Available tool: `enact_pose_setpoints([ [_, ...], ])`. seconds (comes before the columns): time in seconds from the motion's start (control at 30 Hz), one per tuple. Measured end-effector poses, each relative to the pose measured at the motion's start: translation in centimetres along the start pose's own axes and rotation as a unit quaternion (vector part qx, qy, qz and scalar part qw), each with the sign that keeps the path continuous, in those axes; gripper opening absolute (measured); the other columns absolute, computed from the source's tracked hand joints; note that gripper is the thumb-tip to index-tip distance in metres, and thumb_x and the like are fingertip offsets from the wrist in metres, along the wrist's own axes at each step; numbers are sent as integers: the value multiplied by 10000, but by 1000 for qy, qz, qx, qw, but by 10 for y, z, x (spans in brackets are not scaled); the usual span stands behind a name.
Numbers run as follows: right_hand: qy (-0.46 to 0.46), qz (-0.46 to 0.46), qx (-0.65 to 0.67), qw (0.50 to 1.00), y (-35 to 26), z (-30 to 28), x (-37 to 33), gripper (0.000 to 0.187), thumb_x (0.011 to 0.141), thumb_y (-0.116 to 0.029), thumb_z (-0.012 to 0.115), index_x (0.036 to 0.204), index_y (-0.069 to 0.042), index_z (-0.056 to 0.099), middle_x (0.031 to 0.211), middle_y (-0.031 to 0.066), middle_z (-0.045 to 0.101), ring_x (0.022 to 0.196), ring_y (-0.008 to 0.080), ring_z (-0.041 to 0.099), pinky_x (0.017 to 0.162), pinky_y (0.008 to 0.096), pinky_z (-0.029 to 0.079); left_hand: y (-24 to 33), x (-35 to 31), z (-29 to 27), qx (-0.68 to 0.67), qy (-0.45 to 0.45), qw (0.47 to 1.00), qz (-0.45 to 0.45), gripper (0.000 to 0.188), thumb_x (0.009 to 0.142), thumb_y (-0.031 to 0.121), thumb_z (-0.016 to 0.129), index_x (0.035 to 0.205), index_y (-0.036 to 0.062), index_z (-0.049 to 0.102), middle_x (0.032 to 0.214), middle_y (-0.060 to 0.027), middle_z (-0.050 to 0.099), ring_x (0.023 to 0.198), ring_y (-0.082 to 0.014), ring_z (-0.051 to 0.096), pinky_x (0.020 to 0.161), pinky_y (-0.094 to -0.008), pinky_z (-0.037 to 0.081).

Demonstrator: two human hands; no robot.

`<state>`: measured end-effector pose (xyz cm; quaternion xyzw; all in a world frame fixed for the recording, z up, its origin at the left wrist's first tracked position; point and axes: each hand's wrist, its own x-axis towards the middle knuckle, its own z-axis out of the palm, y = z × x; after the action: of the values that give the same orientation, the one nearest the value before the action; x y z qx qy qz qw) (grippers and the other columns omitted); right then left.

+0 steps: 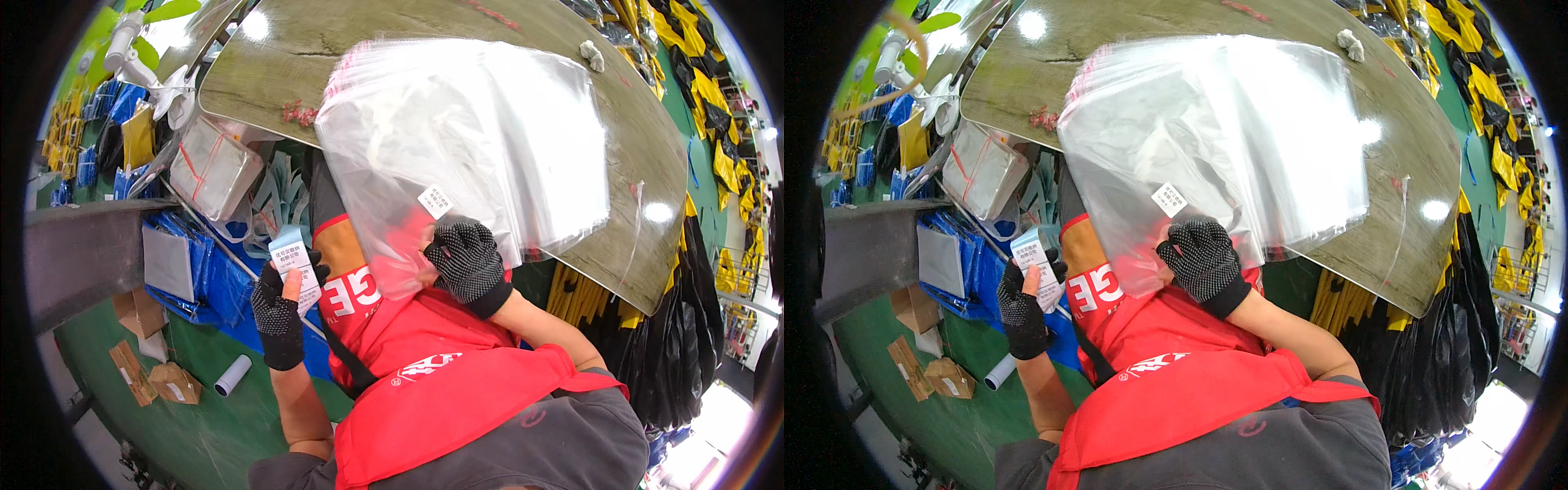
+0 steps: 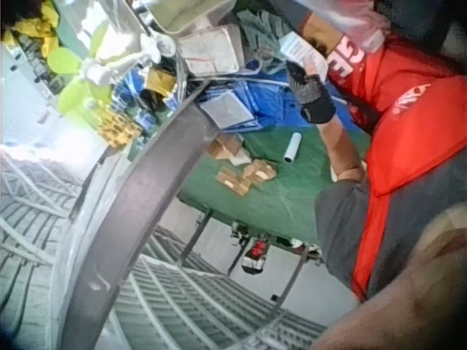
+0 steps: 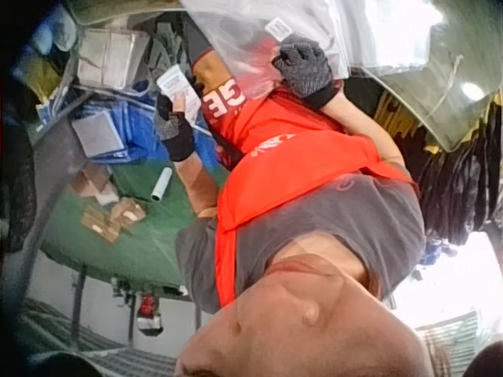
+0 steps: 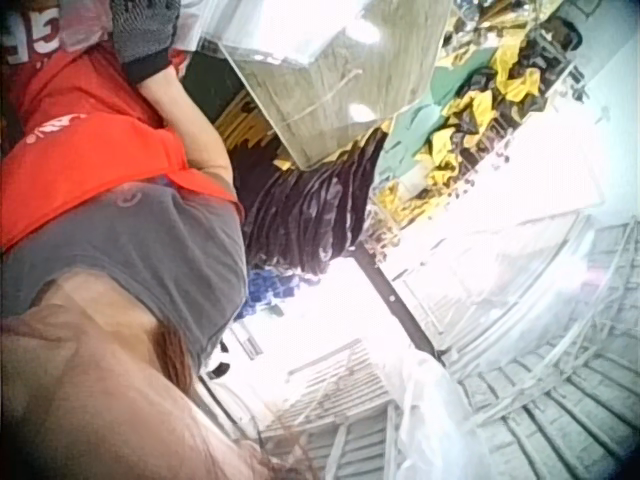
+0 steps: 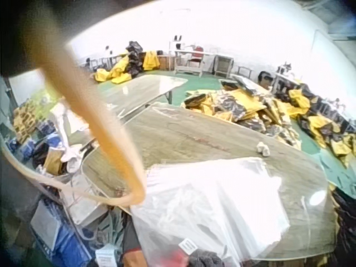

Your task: The person repeatedly applies small rectangular labels to clear plastic pouches on a workbench. They peel labels from a sheet, place them on the pouches, and smooth them down. The pouches remain on the table throughout.

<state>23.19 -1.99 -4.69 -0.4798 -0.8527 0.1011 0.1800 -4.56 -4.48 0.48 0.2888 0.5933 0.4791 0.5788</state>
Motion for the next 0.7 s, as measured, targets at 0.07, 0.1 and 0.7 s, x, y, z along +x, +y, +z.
enact_pose_setpoints([
  [0.07,24,31,2,999,-2,5,-3,109,755,-202,638,843,-138,647,887,57,602,869,289,553,775,442,422,-1,-1,2,-11,-12,1000,1,330,931,96,502,1237,-29,489,1077,-181,637,921,-252,656,811,-347,529],
  [0.1,32,17,-11,999,0,2,-2,94,755,-194,640,826,-135,648,872,58,602,861,289,555,777,440,422,1,0,9,-16,-18,1000,4,329,932,95,501,1237,-29,489,1078,-183,636,924,-253,654,813,-347,529],
  [0.7,237,152,173,944,-37,-76,4,392,835,-176,635,1177,-21,521,942,122,589,857,248,590,772,334,465,0,-14,85,-49,-175,982,-47,277,944,98,492,1180,-46,516,1069,-156,633,933,-206,636,839,-314,498],
])
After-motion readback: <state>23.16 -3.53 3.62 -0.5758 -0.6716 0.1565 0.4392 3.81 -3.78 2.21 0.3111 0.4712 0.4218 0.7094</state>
